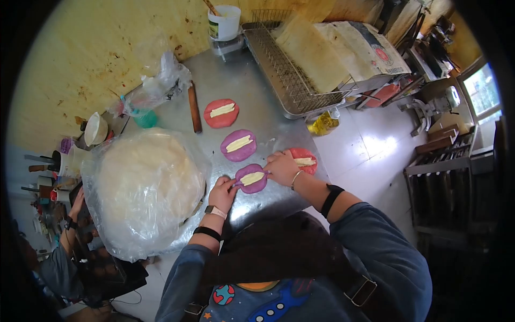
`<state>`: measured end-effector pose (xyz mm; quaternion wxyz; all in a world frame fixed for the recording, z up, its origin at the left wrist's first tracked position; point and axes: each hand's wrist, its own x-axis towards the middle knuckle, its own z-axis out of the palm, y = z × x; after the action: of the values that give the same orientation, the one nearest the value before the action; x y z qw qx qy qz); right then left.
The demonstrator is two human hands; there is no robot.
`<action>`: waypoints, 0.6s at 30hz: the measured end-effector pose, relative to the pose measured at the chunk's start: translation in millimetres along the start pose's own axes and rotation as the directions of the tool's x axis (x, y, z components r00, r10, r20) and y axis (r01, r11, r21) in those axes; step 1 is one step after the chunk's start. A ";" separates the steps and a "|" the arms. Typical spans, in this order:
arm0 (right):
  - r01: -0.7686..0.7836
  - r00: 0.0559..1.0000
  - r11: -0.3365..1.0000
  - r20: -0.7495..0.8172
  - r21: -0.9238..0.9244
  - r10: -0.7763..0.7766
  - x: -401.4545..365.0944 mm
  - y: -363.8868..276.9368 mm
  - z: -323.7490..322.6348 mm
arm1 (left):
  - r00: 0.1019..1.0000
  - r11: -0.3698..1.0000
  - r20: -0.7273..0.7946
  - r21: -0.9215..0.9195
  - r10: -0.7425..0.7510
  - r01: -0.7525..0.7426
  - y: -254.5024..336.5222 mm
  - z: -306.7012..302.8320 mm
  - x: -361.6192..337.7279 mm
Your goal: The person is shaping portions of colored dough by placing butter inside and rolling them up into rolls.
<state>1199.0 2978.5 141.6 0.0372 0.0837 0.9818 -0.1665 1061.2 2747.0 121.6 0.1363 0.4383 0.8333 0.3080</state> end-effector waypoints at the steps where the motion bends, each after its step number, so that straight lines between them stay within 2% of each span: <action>1: 0.002 1.000 1.000 -0.020 0.011 -0.002 -0.4 1.8 0.0 | 0.999 0.999 -0.019 0.018 0.027 -0.027 1.2 -0.6 -1.6; 3: -0.003 1.000 1.000 -0.014 0.006 0.003 1.7 3.3 0.1 | 0.994 0.995 -0.062 0.055 0.090 -0.087 5.4 -0.7 -0.5; 5: -0.017 0.999 1.000 0.040 -0.025 0.018 4.5 3.2 -0.3 | 0.991 0.990 -0.086 0.109 0.101 -0.091 4.7 6.6 -1.9; 7: 0.004 1.000 0.996 0.025 -0.091 -0.002 4.0 2.1 1.3 | 0.993 0.985 -0.072 0.155 0.092 -0.080 5.3 7.9 -1.6; 10: -0.012 1.000 0.996 0.011 -0.091 0.013 0.5 2.1 0.5 | 0.992 0.984 -0.014 0.129 0.124 -0.121 -14.7 13.2 -2.0; 13: -0.047 0.996 0.997 -0.083 -0.061 0.042 -8.6 -1.8 -6.2 | 0.982 0.988 -0.105 0.013 0.154 -0.153 -6.3 -4.6 -5.3; 14: -0.056 0.991 0.997 -0.124 -0.052 0.049 -12.9 -4.6 -8.2 | 0.995 0.996 -0.054 -0.032 0.085 -0.087 1.4 -11.1 -5.7; 16: -0.020 0.998 1.000 -0.065 0.012 0.021 -12.5 -8.1 -17.1 | 0.997 0.992 0.054 -0.110 -0.051 0.057 17.2 -23.3 -2.2; 17: -0.001 0.999 0.999 -0.040 0.044 0.002 -10.3 -8.4 -16.9 | 0.995 0.995 -0.020 -0.027 0.100 -0.101 13.2 -17.5 1.7; 18: 0.005 0.999 0.998 -0.049 0.058 -0.002 -8.7 -8.4 -13.3 | 0.997 0.996 0.030 -0.037 0.076 -0.075 9.8 -14.2 4.2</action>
<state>1205.5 2973.8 157.7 0.0102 0.0871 0.9773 -0.1928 1058.0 2749.1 138.9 0.1455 0.4718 0.8082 0.3211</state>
